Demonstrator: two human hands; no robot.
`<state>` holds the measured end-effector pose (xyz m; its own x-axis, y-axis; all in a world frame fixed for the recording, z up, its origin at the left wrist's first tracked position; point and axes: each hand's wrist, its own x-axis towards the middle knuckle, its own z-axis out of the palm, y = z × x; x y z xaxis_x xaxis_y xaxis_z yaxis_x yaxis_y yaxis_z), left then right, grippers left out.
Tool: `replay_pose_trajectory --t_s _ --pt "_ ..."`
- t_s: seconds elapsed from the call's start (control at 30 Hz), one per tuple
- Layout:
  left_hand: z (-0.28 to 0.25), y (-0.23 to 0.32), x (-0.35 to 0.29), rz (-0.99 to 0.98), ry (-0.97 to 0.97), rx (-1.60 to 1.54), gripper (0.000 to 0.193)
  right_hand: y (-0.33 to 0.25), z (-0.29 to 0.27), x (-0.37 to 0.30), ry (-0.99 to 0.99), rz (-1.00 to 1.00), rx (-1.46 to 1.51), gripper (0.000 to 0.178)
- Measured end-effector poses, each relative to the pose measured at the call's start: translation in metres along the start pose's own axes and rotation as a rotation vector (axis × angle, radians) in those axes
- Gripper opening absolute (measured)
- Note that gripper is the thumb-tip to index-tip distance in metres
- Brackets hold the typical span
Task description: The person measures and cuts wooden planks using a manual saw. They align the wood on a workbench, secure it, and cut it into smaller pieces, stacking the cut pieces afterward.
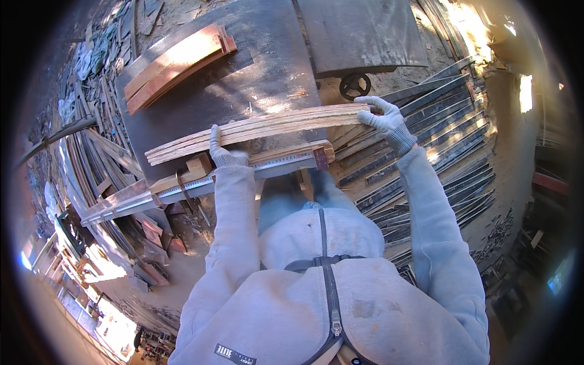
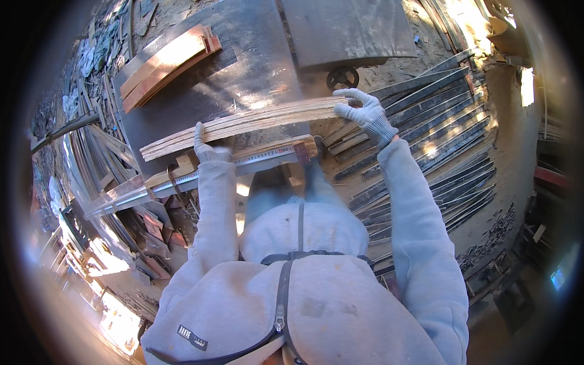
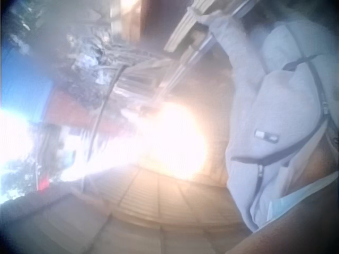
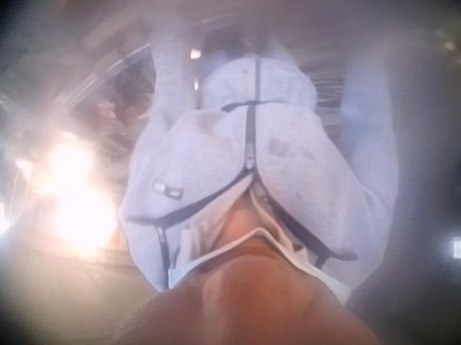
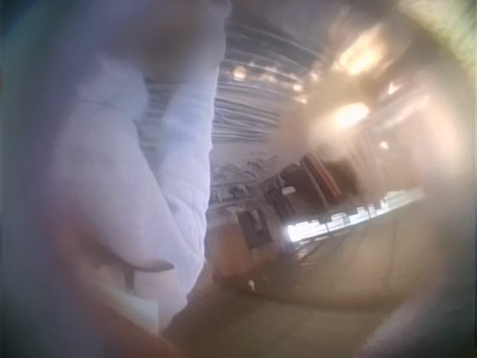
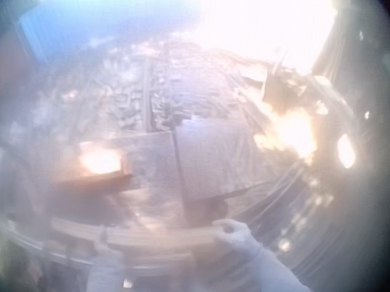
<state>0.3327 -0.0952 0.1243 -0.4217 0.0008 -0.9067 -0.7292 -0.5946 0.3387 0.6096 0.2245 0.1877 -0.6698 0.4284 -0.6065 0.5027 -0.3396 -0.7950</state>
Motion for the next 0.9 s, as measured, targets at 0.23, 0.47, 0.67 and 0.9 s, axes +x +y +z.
replay_pose_trajectory --t_s 0.23,0.47,0.67,0.9 --pt "-0.017 0.013 -0.065 1.254 -0.451 1.995 0.096 0.025 0.005 0.046 -0.083 0.006 0.001 0.048" --pt "0.019 0.035 0.021 1.416 -0.680 2.476 0.079 0.050 0.048 0.066 -0.054 -0.081 0.021 0.059" --pt "0.008 0.036 0.030 1.545 -0.746 2.341 0.085 0.065 0.031 0.049 -0.026 -0.028 0.143 0.043" --pt "0.015 0.036 0.023 1.586 -0.802 2.275 0.088 0.062 0.014 0.044 0.005 -0.005 0.123 0.050"
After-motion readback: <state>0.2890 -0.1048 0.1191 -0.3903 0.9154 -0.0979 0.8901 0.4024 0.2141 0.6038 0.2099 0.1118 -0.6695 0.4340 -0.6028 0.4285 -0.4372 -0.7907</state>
